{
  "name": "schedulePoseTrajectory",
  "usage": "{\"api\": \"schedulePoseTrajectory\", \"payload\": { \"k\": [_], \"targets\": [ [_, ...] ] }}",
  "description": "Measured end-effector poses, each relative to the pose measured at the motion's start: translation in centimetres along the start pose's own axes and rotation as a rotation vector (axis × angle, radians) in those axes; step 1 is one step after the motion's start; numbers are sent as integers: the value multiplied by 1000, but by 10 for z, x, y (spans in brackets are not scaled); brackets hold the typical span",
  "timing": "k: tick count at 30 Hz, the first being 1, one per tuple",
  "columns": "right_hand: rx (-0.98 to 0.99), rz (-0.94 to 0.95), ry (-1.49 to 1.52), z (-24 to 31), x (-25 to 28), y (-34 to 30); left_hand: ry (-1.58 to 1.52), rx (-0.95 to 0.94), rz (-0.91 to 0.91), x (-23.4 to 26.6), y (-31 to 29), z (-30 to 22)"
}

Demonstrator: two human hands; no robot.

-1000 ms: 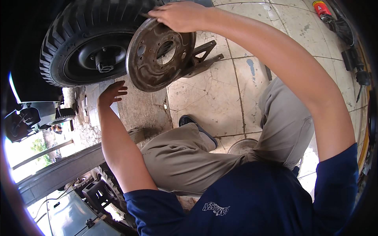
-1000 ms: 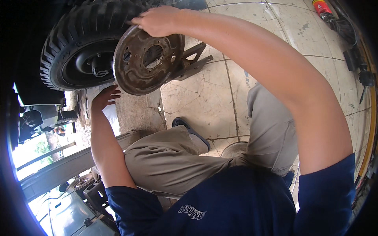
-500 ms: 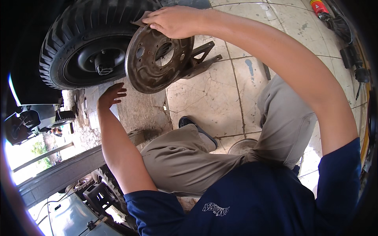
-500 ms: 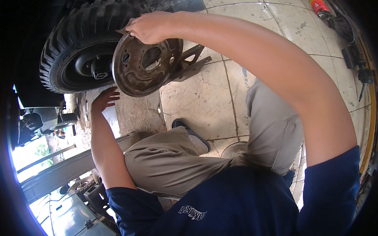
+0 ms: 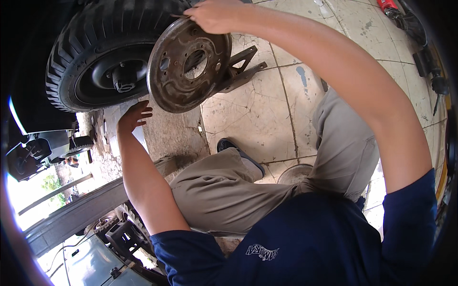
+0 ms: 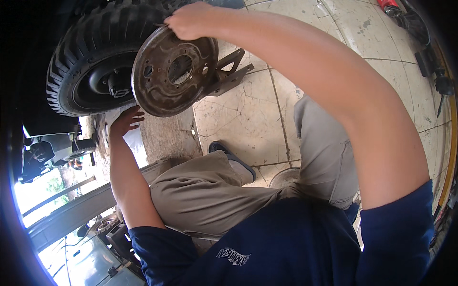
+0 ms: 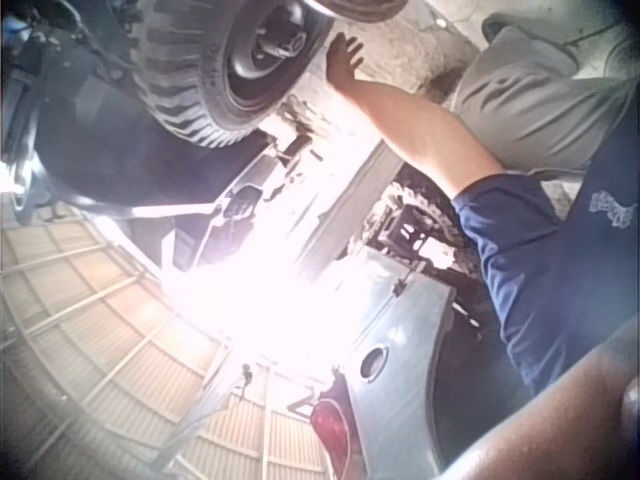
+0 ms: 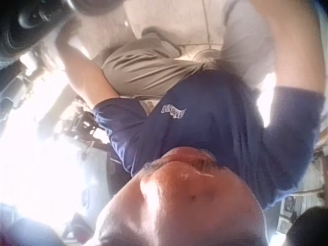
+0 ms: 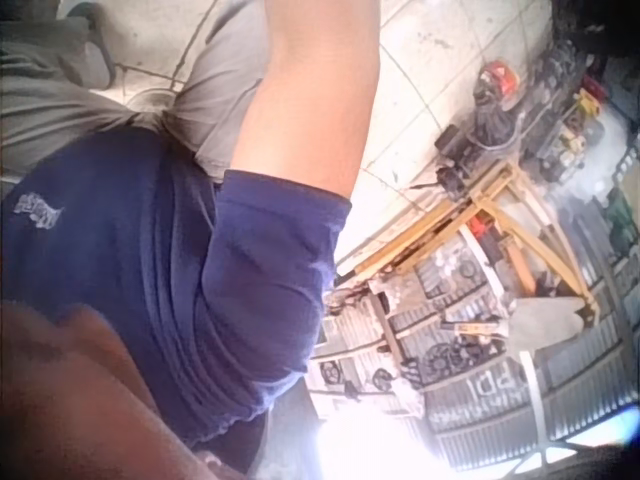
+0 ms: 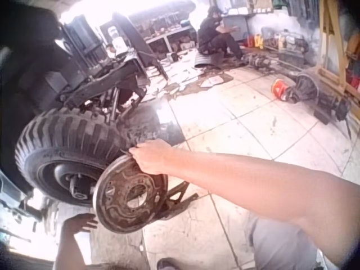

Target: The person sits on the floor and scrubs a brake drum with a sanding block, rotating it to clean different areas. The person repeatedly rubs the drum's surface and edges while holding it steady with the other hand.

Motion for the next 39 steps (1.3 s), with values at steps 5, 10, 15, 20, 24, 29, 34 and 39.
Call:
{"api": "schedulePoseTrajectory", "payload": {
  "k": [5,10,15,20,24,29,34,39],
  "targets": [
    [109,169,15,-17,-17,7,-12,5,-1,3,5,-3],
    [421,-392,0,34,8,3,-16,-8,10,1,6,3],
    [-14,37,52,-10,-21,12,-16,-46,24,-2,5,-13],
    [246,-208,-18,28,-12,8,9,5,24,3,12,6],
    [-196,205,176,14,-3,-2,-2,-8,10,2,12,-3],
    [206,-95,-31,36,-5,3,215,27,-110,22,1,-39],
    [-7,100,-131,26,1,3,78,-157,-115,22,0,-61],
    [191,19,104,35,17,6,380,-36,-67,-33,-8,-82]
  ]
}}
Point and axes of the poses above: each hand's wrist, its own y-axis towards the middle knuckle, its own x-axis out of the back of the hand, z = x × y, the point moved 6 cm from there along y, towards the middle knuckle, and after that the axes turned 14 degrees about x, right-handed, at the moved point
